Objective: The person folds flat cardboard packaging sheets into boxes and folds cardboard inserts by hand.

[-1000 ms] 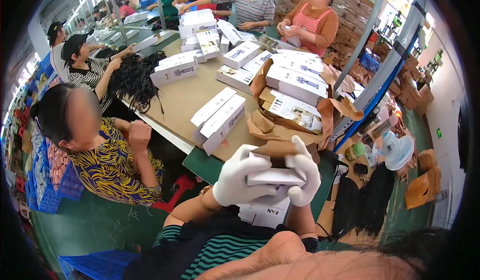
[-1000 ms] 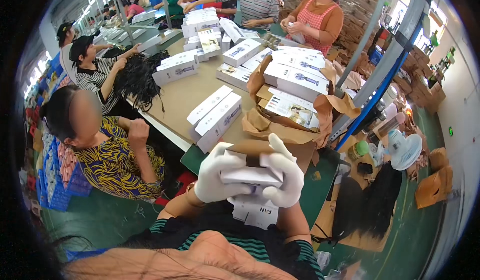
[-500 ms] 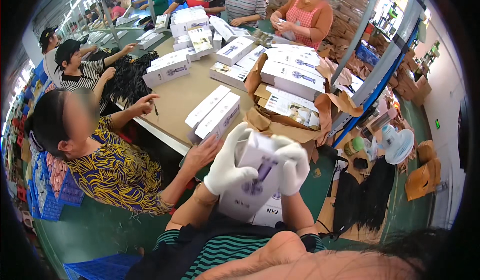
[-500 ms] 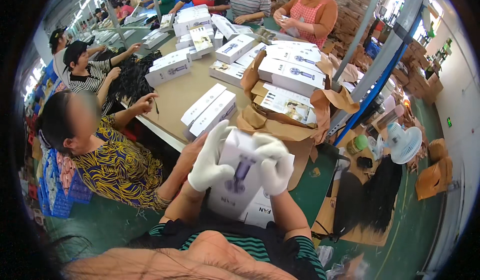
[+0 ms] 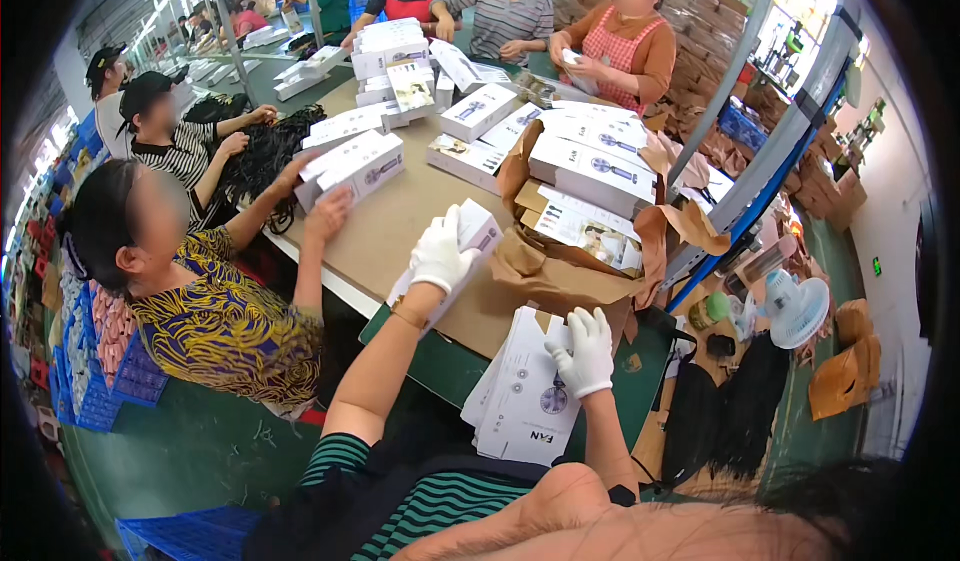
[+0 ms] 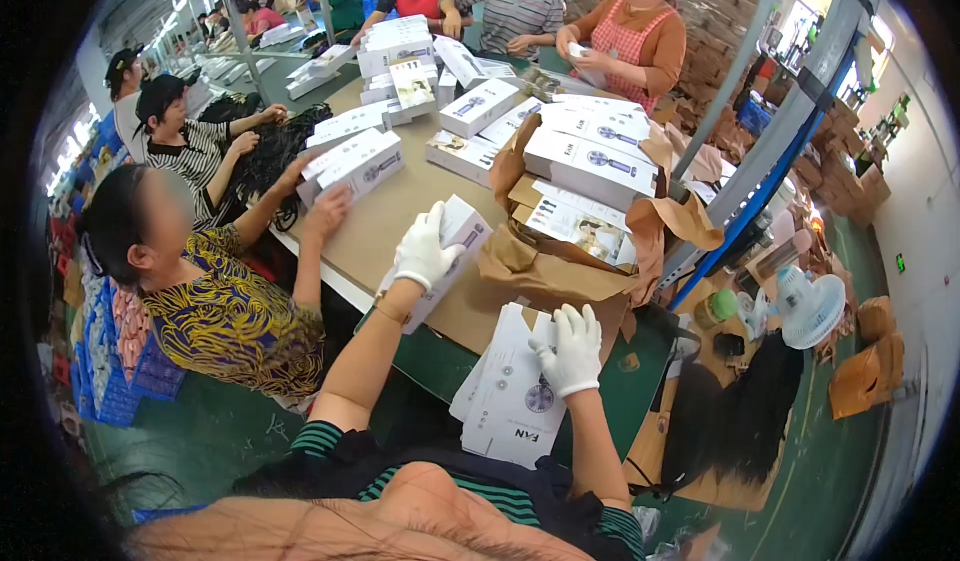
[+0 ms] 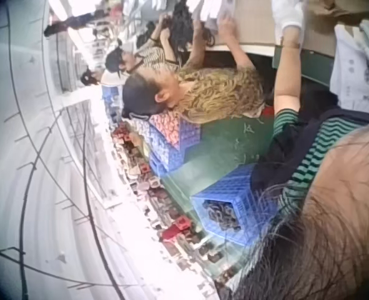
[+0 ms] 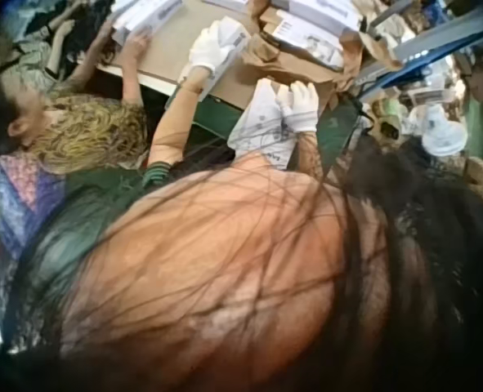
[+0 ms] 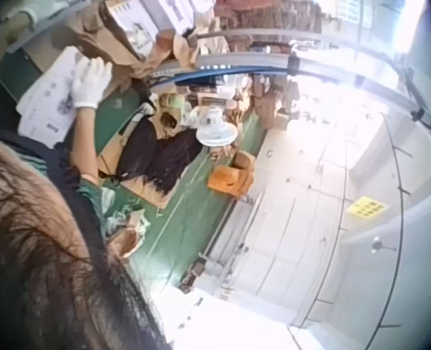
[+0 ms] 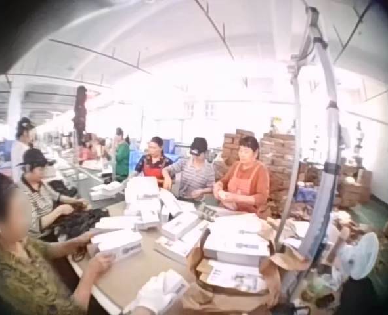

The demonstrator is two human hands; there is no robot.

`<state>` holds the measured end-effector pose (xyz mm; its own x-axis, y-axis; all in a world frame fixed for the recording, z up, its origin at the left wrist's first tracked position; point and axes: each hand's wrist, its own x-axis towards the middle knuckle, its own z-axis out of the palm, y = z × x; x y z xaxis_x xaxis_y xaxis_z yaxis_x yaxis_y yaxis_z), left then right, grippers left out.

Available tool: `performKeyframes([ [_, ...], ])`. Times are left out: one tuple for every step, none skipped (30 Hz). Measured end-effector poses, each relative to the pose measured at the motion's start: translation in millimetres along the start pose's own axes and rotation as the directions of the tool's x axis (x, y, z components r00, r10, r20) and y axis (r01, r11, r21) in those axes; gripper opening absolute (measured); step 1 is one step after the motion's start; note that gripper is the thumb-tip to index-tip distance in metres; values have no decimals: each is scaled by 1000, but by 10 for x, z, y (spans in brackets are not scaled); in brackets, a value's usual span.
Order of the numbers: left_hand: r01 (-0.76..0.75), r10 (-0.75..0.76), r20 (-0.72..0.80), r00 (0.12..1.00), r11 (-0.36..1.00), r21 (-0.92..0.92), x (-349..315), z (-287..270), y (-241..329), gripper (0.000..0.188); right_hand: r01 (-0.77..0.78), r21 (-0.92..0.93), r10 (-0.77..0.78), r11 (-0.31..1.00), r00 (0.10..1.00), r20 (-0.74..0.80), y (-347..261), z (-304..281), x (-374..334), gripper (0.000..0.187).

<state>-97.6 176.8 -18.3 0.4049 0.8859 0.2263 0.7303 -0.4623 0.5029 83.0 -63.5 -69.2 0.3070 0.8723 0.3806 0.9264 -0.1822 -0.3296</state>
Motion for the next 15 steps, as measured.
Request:
performKeyframes([
  [1,-1,-19,1000,999,45,68,49,-65,82,-9,-53,14,999,996,90,14,-4,-74,58],
  [3,1,-41,999,996,93,155,71,-136,82,-20,-23,22,1000,995,96,25,50,-108,60],
  [4,0,-31,1000,991,135,257,100,-245,83,-26,-21,28,999,995,96,40,78,-134,60],
  [22,-17,-31,999,984,179,349,164,-379,84,-25,5,25,1000,996,81,40,97,-133,59],
  [40,-34,-31,999,974,224,409,166,-459,85,-25,33,23,999,998,64,21,97,-137,58],
  [97,-129,116,985,964,249,464,163,-539,89,-29,36,26,999,997,67,-11,84,-137,58],
  [83,-117,123,985,965,250,458,175,-488,89,-40,53,37,998,998,48,-7,62,-109,56],
  [57,-80,46,996,923,379,405,189,-452,90,-48,71,46,996,998,31,-3,51,-106,54],
  [43,-34,-27,999,864,502,333,201,-428,91,-45,93,45,995,999,6,5,57,-128,51],
  [-6,77,-118,990,860,511,240,220,-356,93,-59,94,59,994,998,6,18,73,-133,51],
  [-87,172,-158,972,893,442,98,238,-196,90,-64,104,65,992,998,-5,43,80,-121,49],
  [-166,254,-200,946,913,372,-111,266,-46,89,-67,115,69,991,998,-10,55,85,-111,47],
  [-276,291,-97,952,951,141,-380,316,41,86,-65,129,69,990,997,-27,66,90,-84,45],
  [-344,346,1,938,932,-113,-686,395,129,83,-61,131,68,989,997,-46,73,75,-60,42],
  [-359,378,65,924,912,-197,-1007,487,197,81,-64,137,71,989,996,-50,67,80,-40,41],
])
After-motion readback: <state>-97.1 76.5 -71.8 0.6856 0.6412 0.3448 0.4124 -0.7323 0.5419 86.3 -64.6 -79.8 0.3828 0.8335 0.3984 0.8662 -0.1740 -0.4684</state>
